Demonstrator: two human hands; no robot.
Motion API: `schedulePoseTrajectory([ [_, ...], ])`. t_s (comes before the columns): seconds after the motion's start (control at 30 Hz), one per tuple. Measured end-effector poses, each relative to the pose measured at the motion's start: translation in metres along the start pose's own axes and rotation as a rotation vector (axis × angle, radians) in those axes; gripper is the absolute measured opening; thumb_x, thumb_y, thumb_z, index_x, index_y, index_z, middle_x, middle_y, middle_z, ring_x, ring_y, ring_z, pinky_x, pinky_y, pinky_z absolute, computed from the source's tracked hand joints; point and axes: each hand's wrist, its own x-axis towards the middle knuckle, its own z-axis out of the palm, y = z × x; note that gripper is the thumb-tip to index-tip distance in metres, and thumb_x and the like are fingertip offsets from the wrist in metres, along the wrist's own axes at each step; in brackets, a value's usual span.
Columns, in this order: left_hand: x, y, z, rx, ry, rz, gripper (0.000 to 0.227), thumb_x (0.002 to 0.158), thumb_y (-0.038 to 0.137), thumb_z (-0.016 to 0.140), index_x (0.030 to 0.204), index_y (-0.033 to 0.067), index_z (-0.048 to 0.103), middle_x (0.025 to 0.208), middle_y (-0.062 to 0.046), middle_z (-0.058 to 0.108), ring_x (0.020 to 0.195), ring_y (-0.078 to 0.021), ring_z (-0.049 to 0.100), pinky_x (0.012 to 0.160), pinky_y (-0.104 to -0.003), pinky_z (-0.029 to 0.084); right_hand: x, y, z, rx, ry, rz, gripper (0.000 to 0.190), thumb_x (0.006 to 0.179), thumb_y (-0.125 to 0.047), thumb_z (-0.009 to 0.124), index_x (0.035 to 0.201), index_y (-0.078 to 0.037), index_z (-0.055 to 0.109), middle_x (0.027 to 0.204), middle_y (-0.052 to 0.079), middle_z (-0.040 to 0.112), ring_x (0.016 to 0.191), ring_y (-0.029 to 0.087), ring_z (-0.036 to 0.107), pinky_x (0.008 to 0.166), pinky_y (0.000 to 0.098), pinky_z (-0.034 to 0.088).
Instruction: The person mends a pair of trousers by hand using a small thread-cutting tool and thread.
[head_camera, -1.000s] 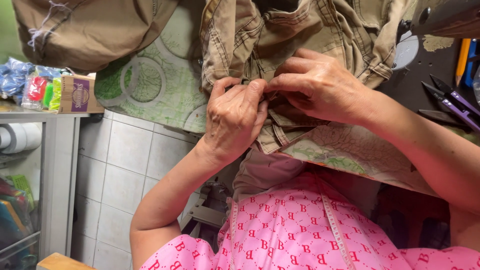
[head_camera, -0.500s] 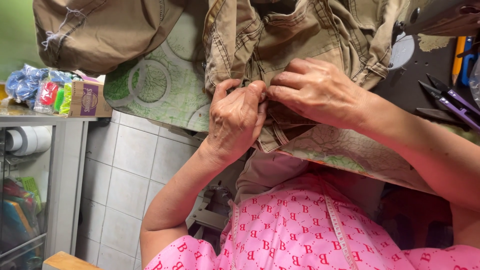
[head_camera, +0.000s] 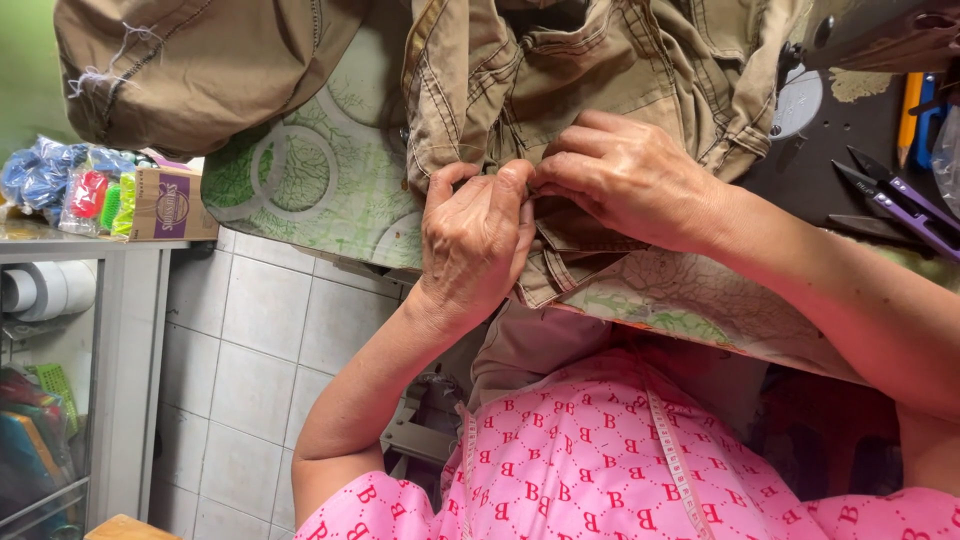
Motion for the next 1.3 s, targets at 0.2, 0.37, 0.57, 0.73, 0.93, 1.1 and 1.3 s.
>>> schedulePoseTrajectory([
  [0.2,0.019,-0.001,-0.011,-0.216,0.054,-0.047,0.016,0.100,-0.003,0.059,0.114,0.0010,0.055,0.090,-0.008,0.063,0.074,-0.0258,0.059,0.088,-0.040,0.046,0.013,-0.004,-0.021,0.325,0.090,0.067,0.007,0.106,-0.001,0.064,0.110,0.005,0.063,0.098,0.016,0.062,0.085,0.031,0.060,0.074,0.0399,0.051],
  [0.37,0.030,-0.001,-0.016,-0.360,0.084,-0.108,0.021,0.102,0.004,0.067,0.118,0.0021,0.053,0.103,-0.008,0.062,0.090,-0.0265,0.061,0.092,-0.039,0.051,0.017,-0.009,-0.038,0.431,0.101,0.298,0.008,0.104,-0.006,0.071,0.103,0.000,0.066,0.095,0.009,0.065,0.079,0.020,0.061,0.073,0.0314,0.049],
  [0.57,0.037,-0.010,-0.010,-0.503,0.070,-0.153,0.025,0.101,-0.002,0.066,0.121,0.0044,0.052,0.112,-0.007,0.062,0.096,-0.0191,0.070,0.091,-0.032,0.057,0.023,-0.014,-0.051,0.646,-0.005,0.669,0.009,0.104,-0.013,0.064,0.098,-0.009,0.071,0.093,-0.001,0.070,0.081,0.008,0.059,0.072,0.0230,0.046],
  [0.73,0.046,-0.018,-0.012,-0.541,0.039,-0.236,0.027,0.101,0.003,0.069,0.121,0.0073,0.051,0.113,0.000,0.061,0.099,-0.0136,0.072,0.086,-0.028,0.059,0.023,-0.014,-0.056,0.775,0.016,0.701,0.021,0.098,-0.014,0.073,0.118,-0.009,0.070,0.100,-0.001,0.068,0.090,0.006,0.061,0.082,0.0191,0.049],
  [0.93,0.060,-0.015,-0.033,-0.720,-0.017,-0.194,0.010,0.105,0.001,0.058,0.107,0.0101,0.056,0.093,-0.002,0.070,0.092,-0.0135,0.073,0.086,-0.025,0.055,0.020,-0.015,-0.048,0.580,0.107,0.518,0.018,0.100,-0.008,0.072,0.118,-0.009,0.071,0.103,0.002,0.072,0.093,0.011,0.067,0.086,0.0233,0.051],
  [1.1,0.061,-0.018,-0.035,-0.741,-0.045,-0.143,0.017,0.101,-0.008,0.054,0.105,0.0062,0.062,0.090,-0.002,0.072,0.090,-0.0155,0.068,0.087,-0.029,0.055,0.021,-0.016,-0.048,0.567,0.129,0.559,0.013,0.100,-0.012,0.074,0.112,-0.009,0.074,0.100,-0.001,0.074,0.090,0.008,0.065,0.083,0.0214,0.048],
  [1.3,0.063,-0.013,-0.040,-0.847,-0.073,-0.263,0.012,0.103,-0.003,0.055,0.106,0.0090,0.053,0.092,-0.006,0.078,0.096,-0.0128,0.076,0.087,-0.022,0.055,0.018,-0.016,-0.046,0.641,0.131,0.509,0.022,0.096,0.000,0.071,0.117,-0.005,0.071,0.106,0.004,0.074,0.096,0.012,0.069,0.091,0.0229,0.054],
])
